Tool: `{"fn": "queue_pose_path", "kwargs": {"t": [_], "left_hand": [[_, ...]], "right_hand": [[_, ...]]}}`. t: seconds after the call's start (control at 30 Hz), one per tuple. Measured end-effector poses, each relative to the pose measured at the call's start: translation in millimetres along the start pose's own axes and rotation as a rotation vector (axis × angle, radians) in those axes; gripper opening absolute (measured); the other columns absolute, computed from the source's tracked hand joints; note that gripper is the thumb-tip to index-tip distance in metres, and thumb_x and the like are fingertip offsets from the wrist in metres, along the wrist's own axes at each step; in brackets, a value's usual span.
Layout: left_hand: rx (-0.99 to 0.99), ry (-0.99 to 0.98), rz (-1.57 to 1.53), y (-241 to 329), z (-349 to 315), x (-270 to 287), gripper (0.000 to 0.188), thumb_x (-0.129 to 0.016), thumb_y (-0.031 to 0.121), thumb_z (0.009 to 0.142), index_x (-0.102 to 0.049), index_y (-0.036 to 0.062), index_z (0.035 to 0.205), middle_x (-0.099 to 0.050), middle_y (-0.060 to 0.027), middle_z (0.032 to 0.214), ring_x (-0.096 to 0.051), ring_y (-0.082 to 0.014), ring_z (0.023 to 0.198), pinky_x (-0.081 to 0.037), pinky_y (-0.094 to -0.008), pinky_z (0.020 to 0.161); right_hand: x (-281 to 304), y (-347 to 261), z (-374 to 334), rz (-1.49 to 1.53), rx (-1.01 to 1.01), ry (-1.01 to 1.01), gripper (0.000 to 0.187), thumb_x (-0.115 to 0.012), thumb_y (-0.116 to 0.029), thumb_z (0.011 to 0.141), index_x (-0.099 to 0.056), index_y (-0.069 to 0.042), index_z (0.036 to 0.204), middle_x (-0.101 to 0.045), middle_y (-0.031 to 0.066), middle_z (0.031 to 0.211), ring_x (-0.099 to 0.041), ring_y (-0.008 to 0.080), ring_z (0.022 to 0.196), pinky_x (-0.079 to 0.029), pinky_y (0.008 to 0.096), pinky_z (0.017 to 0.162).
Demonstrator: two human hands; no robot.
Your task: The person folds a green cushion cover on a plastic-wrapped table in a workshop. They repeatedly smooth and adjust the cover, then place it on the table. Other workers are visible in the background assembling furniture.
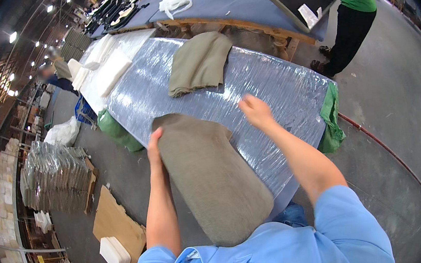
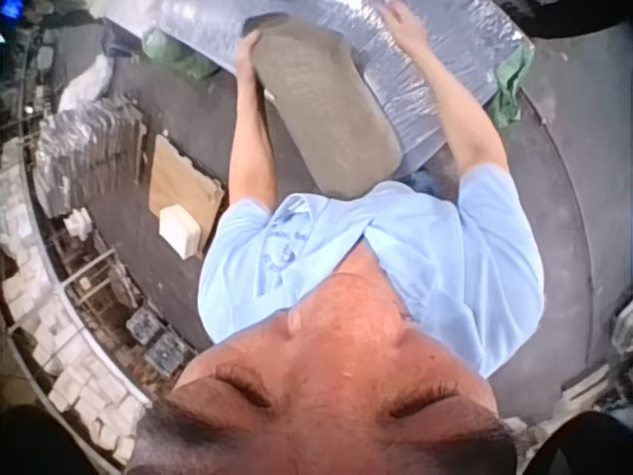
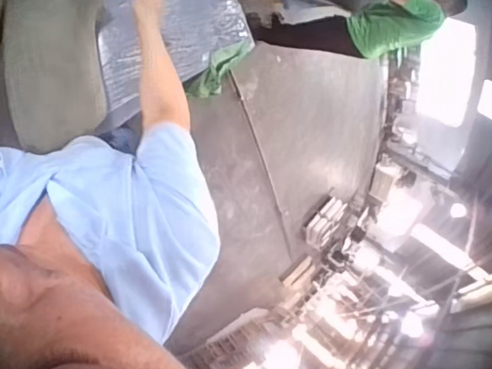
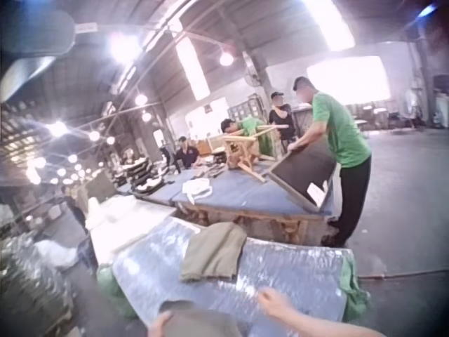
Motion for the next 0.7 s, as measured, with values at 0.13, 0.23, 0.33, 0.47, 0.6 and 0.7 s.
{"fn": "queue_pose_path", "kwargs": {"t": [0.13,0.23,0.33,0.47,0.6,0.7], "left_hand": [[0.002,0.176,-0.263,-43.8,-96.6,127.0,0.057,-0.051,0.044,0.097,-0.064,-0.0009,0.131,-0.069,-0.0180,0.126,-0.068,-0.0322,0.114,-0.054,-0.0413,0.098],[0.079,0.350,-0.336,-106.3,-172.9,186.4,0.063,-0.043,0.049,0.096,-0.063,0.0022,0.133,-0.067,-0.0166,0.132,-0.064,-0.0346,0.120,-0.050,-0.0473,0.104],[0.174,0.440,-0.499,-165.7,-199.3,173.5,0.063,-0.042,0.049,0.095,-0.064,0.0024,0.131,-0.068,-0.0159,0.129,-0.064,-0.0351,0.117,-0.050,-0.0491,0.102],[0.218,0.314,-0.629,-208.8,-235.3,154.1,0.058,-0.042,0.045,0.095,-0.066,0.0028,0.128,-0.069,-0.0141,0.125,-0.065,-0.0343,0.111,-0.053,-0.0476,0.097],[0.411,0.264,-0.656,-270.5,-260.4,155.6,0.046,-0.048,0.036,0.094,-0.068,0.0034,0.121,-0.070,-0.0128,0.117,-0.067,-0.0315,0.104,-0.055,-0.0447,0.093],[0.657,0.269,-0.627,-325.0,-282.9,132.4,0.035,-0.056,0.025,0.091,-0.069,0.0034,0.115,-0.070,-0.0116,0.110,-0.067,-0.0284,0.102,-0.055,-0.0444,0.091]], "right_hand": [[7.4,145.1,-155.6,-0.180,-0.593,-0.563,0.051,-0.063,-0.054,0.099,-0.073,-0.008,0.120,-0.073,0.0105,0.121,-0.066,0.0224,0.114,-0.052,0.0397,0.093],[7.9,132.4,-181.7,0.604,-0.828,-0.380,0.052,-0.064,-0.053,0.099,-0.071,-0.009,0.126,-0.068,0.0080,0.134,-0.060,0.0210,0.125,-0.049,0.0401,0.099],[39.9,104.7,-147.0,0.688,-0.655,-0.242,0.046,-0.064,-0.051,0.100,-0.070,-0.012,0.123,-0.068,0.0038,0.119,-0.060,0.0172,0.112,-0.050,0.0382,0.088],[89.6,16.5,-122.0,0.290,-0.395,-0.339,0.041,-0.063,-0.050,0.101,-0.068,-0.012,0.118,-0.063,-0.0009,0.102,-0.055,0.0117,0.093,-0.046,0.0323,0.073],[127.2,-49.8,-138.5,0.041,-0.365,-0.371,0.042,-0.061,-0.050,0.102,-0.067,-0.012,0.117,-0.062,-0.0015,0.096,-0.054,0.0107,0.082,-0.041,0.0266,0.063],[147.6,-41.1,-154.1,-0.097,-0.438,-0.403,0.042,-0.060,-0.051,0.102,-0.065,-0.011,0.114,-0.062,0.0000,0.093,-0.056,0.0117,0.079,-0.044,0.0264,0.058]]}}
Point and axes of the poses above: each hand's wrist, its own z-axis towards the middle knuckle, its own x-axis out of the back of the hand, y = z × x, the point moved 8 cm from there along z, towards the middle knuckle
